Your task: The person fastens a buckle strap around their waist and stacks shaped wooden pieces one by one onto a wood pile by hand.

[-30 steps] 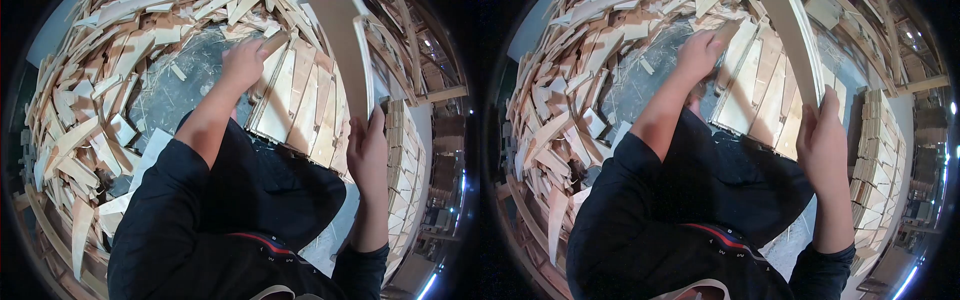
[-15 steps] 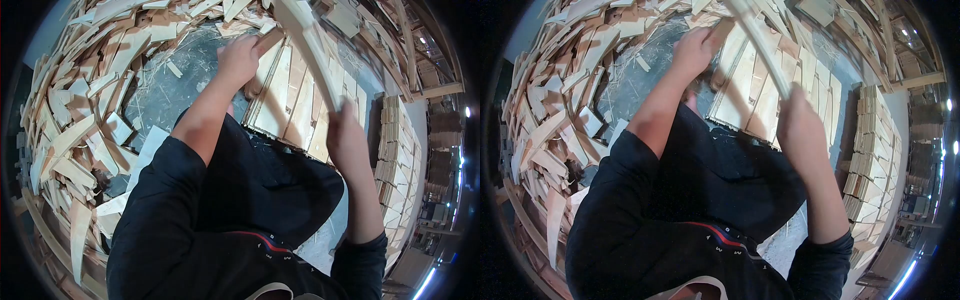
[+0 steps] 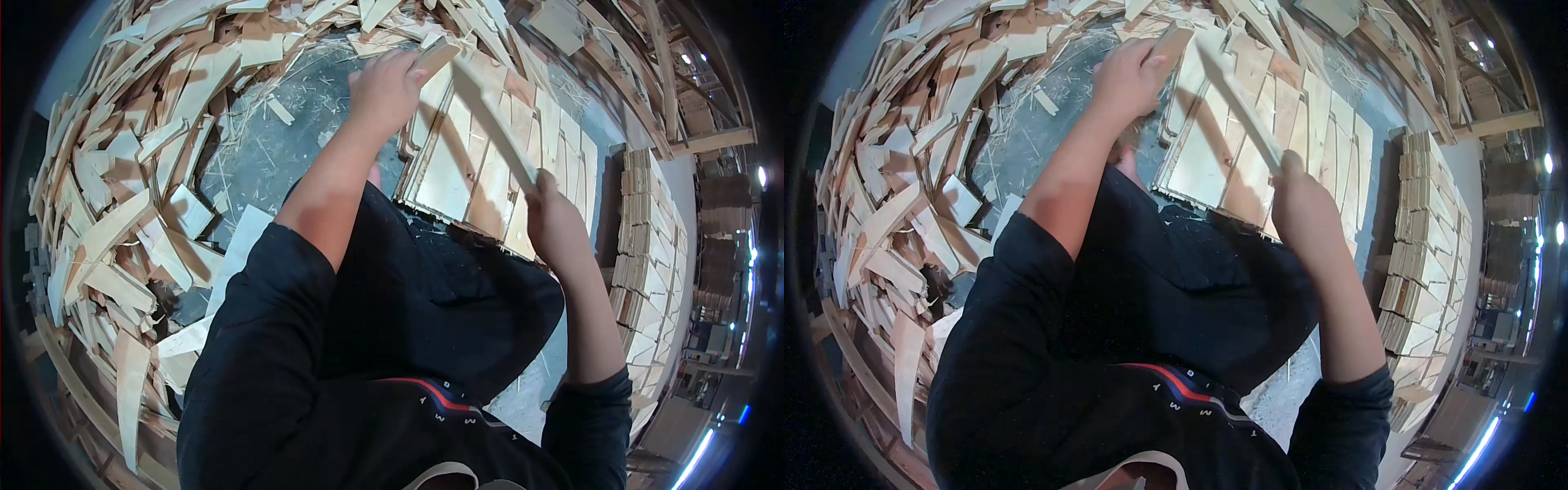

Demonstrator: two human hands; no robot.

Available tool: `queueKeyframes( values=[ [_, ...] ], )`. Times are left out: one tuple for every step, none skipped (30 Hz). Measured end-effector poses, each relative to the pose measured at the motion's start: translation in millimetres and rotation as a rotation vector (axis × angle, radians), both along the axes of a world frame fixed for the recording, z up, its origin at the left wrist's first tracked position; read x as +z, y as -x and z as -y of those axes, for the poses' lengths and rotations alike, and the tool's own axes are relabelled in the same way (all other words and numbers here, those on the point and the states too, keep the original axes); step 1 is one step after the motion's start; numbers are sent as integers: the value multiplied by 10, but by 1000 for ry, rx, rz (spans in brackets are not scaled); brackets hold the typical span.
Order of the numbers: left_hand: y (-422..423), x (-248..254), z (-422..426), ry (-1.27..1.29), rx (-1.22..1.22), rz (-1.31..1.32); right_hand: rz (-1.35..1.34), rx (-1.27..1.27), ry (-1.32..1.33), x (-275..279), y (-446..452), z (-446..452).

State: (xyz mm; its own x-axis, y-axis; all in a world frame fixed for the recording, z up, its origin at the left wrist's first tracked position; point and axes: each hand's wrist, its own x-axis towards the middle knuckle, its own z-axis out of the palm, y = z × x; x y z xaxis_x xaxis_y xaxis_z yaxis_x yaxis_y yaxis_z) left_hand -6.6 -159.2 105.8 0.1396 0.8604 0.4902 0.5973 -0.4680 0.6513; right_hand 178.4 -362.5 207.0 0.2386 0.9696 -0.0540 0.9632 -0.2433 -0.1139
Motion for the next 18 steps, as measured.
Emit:
queueKeyframes(
  values=[
    [23, 30, -26, 19, -13, 12, 5, -7, 1, 3, 24, 6],
    [41, -6, 0, 50, -27, 21, -75, -26, -184, 47, 64, 39],
    [36, -67, 20, 40, -18, 26, -81, 6, -296, 160, 125, 27],
    [18, -70, -16, 12, -9, 35, -84, 39, -425, 245, 165, -17],
    [-1, -56, -56, -21, -1, 47, -102, 64, -458, 255, 198, -40],
    [-5, -14, -55, 9, -11, 17, -118, 87, -489, 263, 243, -38],
    [5, 26, -42, 39, -21, -13, -150, 70, -404, 264, 325, -19],
    [15, 54, -24, 70, -32, -45, -178, 53, -318, 266, 407, 0],
    [5, 50, -1, 37, -30, -29, -145, 50, -277, 101, 368, -8],
    [-14, 38, 26, 6, -32, -12, -112, 44, -234, -57, 341, -10],
    [-20, 30, 18, -30, -22, 8, -172, 24, -262, -68, 303, -12],
    [7, 19, -30, -45, -6, 36, -186, 36, -275, -13, 285, -14],
    [12, -8, -46, -49, -4, 59, -221, 22, -300, 32, 280, -60],
    [-33, -34, -18, -50, -21, 84, -250, -12, -325, 91, 260, -80],
    [-30, -27, -35, -38, -21, 81, -212, 26, -393, 170, 229, -110],
    [-34, -5, -72, -52, -22, 93, -143, 64, -499, 212, 179, -137],
    [-34, -11, -72, -59, -23, 104, -190, 70, -579, 270, 213, -144],
    [-21, -34, -61, -60, -21, 113, -239, 78, -654, 306, 286, -135]
  ],
)
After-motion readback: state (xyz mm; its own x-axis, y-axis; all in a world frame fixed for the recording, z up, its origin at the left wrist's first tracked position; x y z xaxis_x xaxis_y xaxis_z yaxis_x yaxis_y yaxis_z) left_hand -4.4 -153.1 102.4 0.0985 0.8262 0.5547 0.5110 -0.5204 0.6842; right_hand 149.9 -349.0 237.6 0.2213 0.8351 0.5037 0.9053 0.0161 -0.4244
